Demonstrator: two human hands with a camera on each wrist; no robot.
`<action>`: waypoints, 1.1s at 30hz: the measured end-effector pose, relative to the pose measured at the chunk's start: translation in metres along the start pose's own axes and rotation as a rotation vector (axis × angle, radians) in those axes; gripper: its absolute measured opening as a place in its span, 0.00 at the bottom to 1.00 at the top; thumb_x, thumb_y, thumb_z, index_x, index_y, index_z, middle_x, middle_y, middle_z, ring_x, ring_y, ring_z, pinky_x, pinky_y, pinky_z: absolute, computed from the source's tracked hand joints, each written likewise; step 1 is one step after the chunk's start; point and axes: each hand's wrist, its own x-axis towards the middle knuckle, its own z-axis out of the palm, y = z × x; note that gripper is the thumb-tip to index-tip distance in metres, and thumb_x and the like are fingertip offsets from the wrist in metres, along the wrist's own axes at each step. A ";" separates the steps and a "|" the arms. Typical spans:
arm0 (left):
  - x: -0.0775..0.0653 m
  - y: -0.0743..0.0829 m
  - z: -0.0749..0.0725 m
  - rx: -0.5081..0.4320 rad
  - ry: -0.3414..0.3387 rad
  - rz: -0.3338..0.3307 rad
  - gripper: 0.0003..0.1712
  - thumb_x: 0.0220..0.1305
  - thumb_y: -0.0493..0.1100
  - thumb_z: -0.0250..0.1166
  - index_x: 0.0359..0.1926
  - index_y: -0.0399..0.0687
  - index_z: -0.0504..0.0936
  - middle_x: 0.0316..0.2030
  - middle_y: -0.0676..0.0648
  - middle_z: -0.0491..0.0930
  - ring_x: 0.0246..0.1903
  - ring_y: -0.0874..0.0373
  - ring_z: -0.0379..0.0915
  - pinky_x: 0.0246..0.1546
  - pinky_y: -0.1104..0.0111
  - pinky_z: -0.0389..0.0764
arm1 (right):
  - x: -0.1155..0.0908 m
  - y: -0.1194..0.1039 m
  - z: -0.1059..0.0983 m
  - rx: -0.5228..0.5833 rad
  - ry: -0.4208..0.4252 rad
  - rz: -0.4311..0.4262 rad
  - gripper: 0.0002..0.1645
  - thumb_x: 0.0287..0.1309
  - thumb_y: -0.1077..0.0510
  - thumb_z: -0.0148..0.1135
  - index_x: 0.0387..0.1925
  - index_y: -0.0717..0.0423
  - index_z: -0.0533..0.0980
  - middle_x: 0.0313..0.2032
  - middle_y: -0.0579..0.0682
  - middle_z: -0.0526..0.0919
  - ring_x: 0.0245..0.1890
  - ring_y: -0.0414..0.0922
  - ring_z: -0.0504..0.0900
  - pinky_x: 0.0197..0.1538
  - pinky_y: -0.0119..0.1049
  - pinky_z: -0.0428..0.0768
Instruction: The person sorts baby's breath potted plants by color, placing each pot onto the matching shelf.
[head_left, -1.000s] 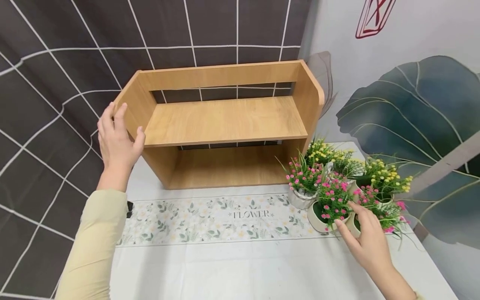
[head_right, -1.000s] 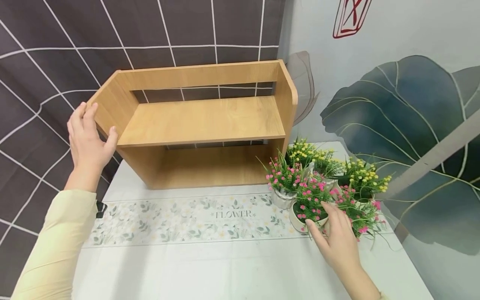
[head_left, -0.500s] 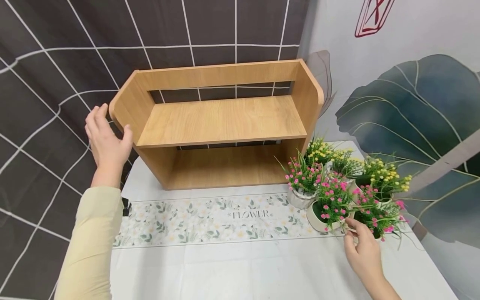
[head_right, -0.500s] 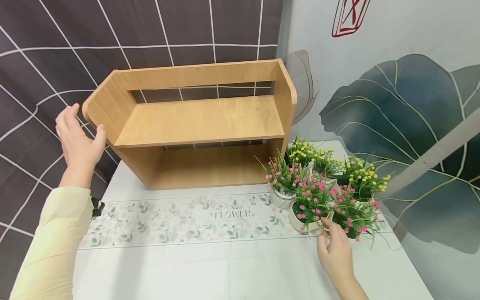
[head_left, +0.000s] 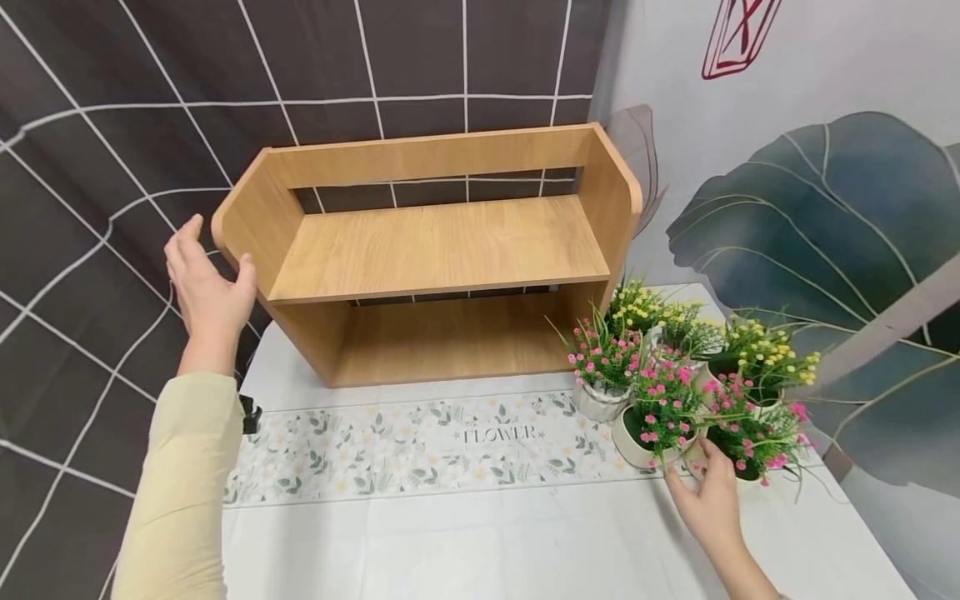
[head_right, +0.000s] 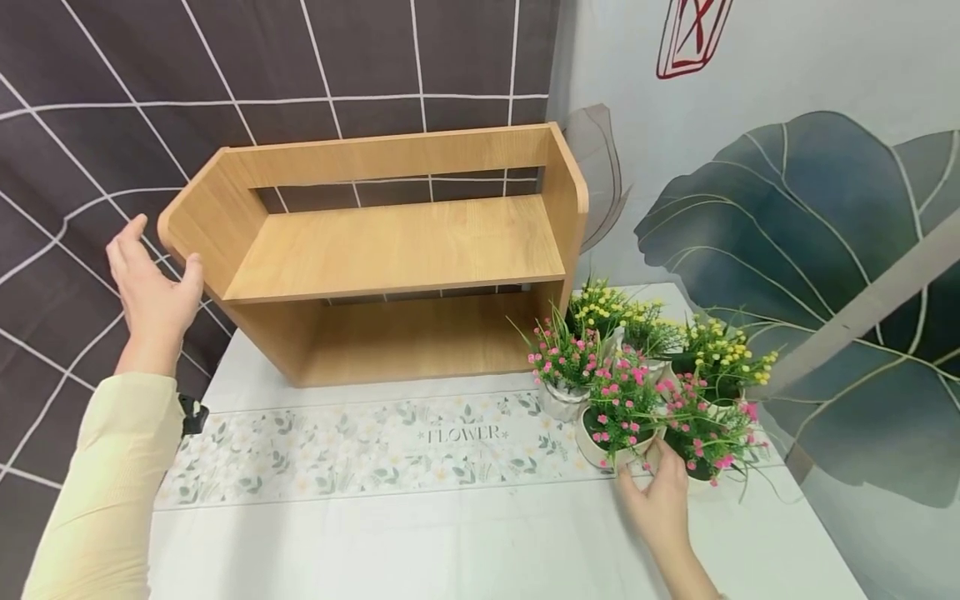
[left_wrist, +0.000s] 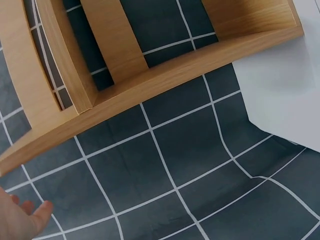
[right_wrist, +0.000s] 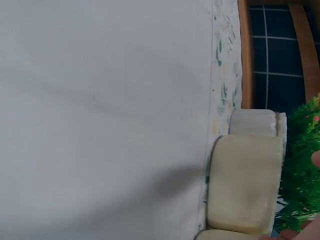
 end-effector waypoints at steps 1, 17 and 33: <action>0.000 0.000 0.001 0.001 -0.006 -0.005 0.35 0.61 0.42 0.58 0.69 0.46 0.58 0.65 0.40 0.57 0.66 0.47 0.52 0.68 0.57 0.58 | 0.000 0.001 0.002 0.019 0.007 0.008 0.44 0.49 0.65 0.63 0.63 0.80 0.53 0.57 0.78 0.59 0.54 0.70 0.62 0.54 0.65 0.67; 0.001 -0.002 0.008 -0.072 -0.030 -0.038 0.37 0.60 0.37 0.58 0.69 0.46 0.56 0.63 0.39 0.60 0.64 0.52 0.60 0.60 0.55 0.72 | 0.015 0.005 0.022 -0.035 0.123 -0.173 0.46 0.35 0.57 0.72 0.49 0.83 0.60 0.42 0.79 0.67 0.51 0.74 0.60 0.59 0.66 0.52; 0.009 0.002 0.003 -0.067 -0.095 -0.066 0.33 0.64 0.31 0.54 0.69 0.48 0.57 0.60 0.43 0.69 0.52 0.50 0.70 0.35 0.78 0.68 | 0.027 -0.003 0.026 -0.127 0.120 -0.110 0.42 0.31 0.58 0.76 0.41 0.80 0.62 0.36 0.78 0.67 0.46 0.73 0.62 0.55 0.63 0.55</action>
